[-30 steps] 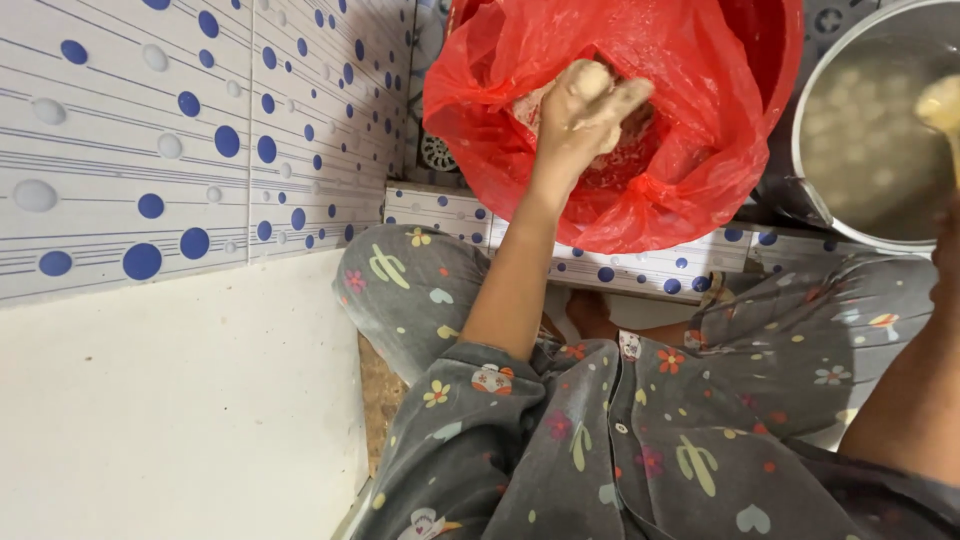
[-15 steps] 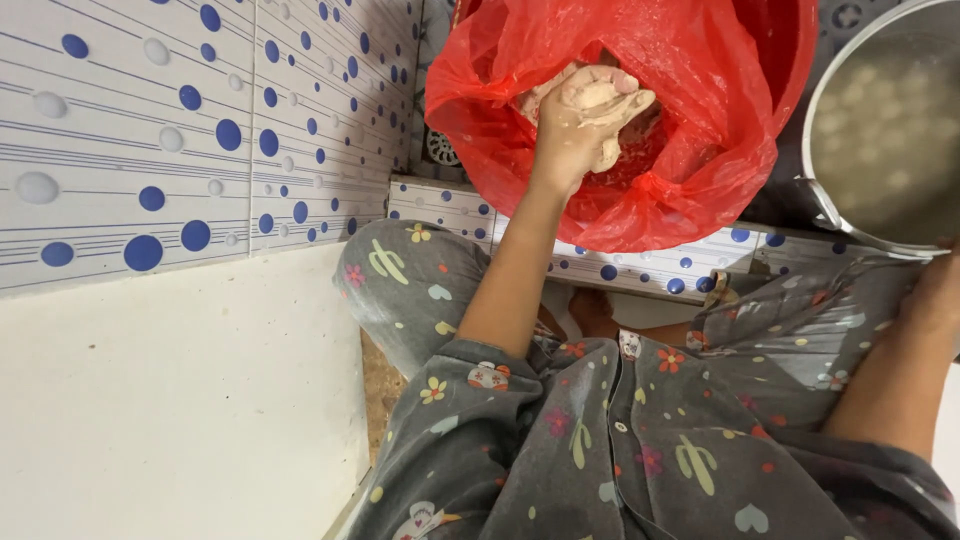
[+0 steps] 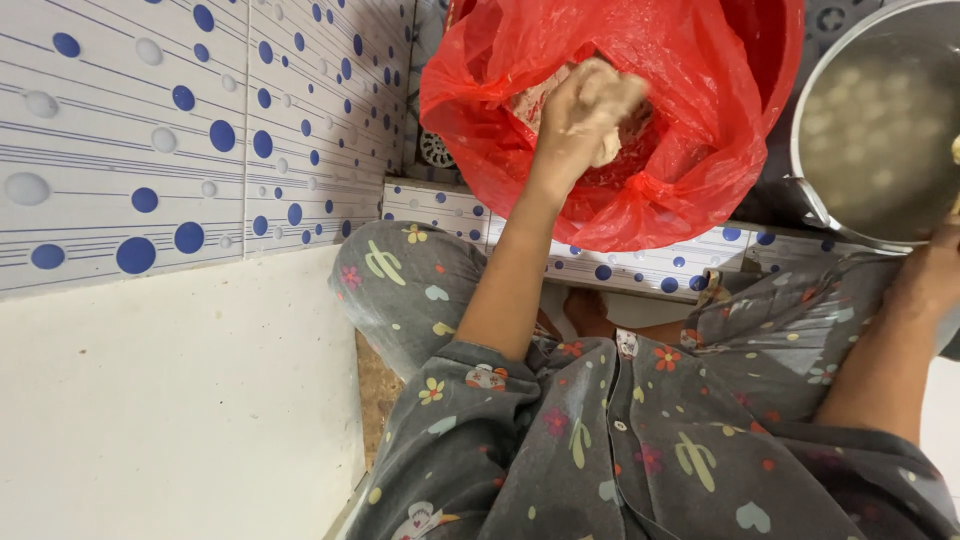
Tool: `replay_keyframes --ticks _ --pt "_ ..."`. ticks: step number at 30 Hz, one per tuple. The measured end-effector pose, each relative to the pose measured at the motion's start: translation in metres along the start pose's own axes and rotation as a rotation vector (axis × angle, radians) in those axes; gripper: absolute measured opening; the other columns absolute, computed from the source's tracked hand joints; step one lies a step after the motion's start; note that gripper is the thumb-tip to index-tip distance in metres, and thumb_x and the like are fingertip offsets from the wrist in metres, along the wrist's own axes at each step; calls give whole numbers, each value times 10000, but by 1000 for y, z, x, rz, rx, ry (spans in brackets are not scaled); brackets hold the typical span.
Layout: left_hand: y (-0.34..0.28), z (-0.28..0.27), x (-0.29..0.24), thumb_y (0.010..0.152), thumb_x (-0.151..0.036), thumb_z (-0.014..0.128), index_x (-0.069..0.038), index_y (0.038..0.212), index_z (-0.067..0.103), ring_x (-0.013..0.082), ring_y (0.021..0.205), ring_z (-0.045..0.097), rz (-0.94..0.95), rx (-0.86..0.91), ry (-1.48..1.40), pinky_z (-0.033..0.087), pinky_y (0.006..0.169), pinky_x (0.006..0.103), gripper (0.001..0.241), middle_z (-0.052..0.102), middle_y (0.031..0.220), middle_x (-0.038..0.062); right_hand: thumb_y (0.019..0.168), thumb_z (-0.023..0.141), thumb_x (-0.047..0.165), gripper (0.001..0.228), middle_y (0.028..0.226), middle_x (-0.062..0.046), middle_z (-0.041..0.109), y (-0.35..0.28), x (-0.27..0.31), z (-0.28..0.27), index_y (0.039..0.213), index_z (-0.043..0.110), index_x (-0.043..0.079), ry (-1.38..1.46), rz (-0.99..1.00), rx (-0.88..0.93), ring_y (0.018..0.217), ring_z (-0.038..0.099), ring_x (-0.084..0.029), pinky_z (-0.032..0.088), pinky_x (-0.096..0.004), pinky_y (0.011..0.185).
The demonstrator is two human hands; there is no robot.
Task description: A person is manually forming meatballs by squeezing meat paste through their hand and scooping them into a pot of water using a spoon.
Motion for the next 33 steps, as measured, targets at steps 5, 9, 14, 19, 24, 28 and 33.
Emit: replay_keyframes --ticks 5,9,14,19,24,28,33 --pt "-7 1 -18 948 -403 544 -167 818 484 94 614 503 76 -3 68 422 544 250 276 526 696 6 1053 576 325 308 1018 36 791 2 6 0 1187 817 186 91 -78 -56 897 708 -86 567 -266 820" --pt "-9 4 -9 878 39 783 -77 1026 676 187 1031 714 246 149 -248 644 970 322 217 704 1050 82 1077 564 199 271 861 55 663 -3 16 0 1199 806 205 194 -62 -8 797 615 -33 524 -207 793" --pt "-10 1 -10 777 78 822 -101 876 684 171 906 743 248 63 -56 646 887 294 247 725 900 49 1061 598 201 250 836 52 686 3 4 1 1173 821 189 193 -73 -59 766 642 -33 527 -221 741" --pt "-6 -2 1 787 -48 828 -61 746 702 182 827 770 158 -21 29 655 716 268 134 769 786 103 1073 595 114 231 860 16 676 -1 12 1 1159 809 127 268 -131 -51 795 631 -55 528 -234 787" --pt "-6 6 -3 832 2 801 3 943 628 383 1033 752 155 154 -295 682 863 389 205 737 961 221 1062 558 134 283 832 26 673 -6 21 -3 1190 811 144 158 -168 -35 777 635 -59 531 -244 780" --pt "1 6 -3 1029 -359 509 -140 811 473 133 723 423 144 268 -371 454 712 251 311 406 790 16 1089 596 153 259 832 4 704 1 4 0 1230 812 130 204 -151 -71 727 657 -68 539 -269 743" --pt "-15 4 -14 888 66 771 -69 1083 657 293 1046 774 181 169 -224 655 938 308 263 741 1085 186 1076 606 106 184 1018 -30 776 3 6 2 1178 759 96 214 -209 -92 718 631 -80 554 -281 715"
Point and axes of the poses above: each hand's wrist, its own y-axis towards the middle knuckle, its own z-axis out of the palm, x = y × z, the point moved 4 cm from there along y, towards the middle knuckle
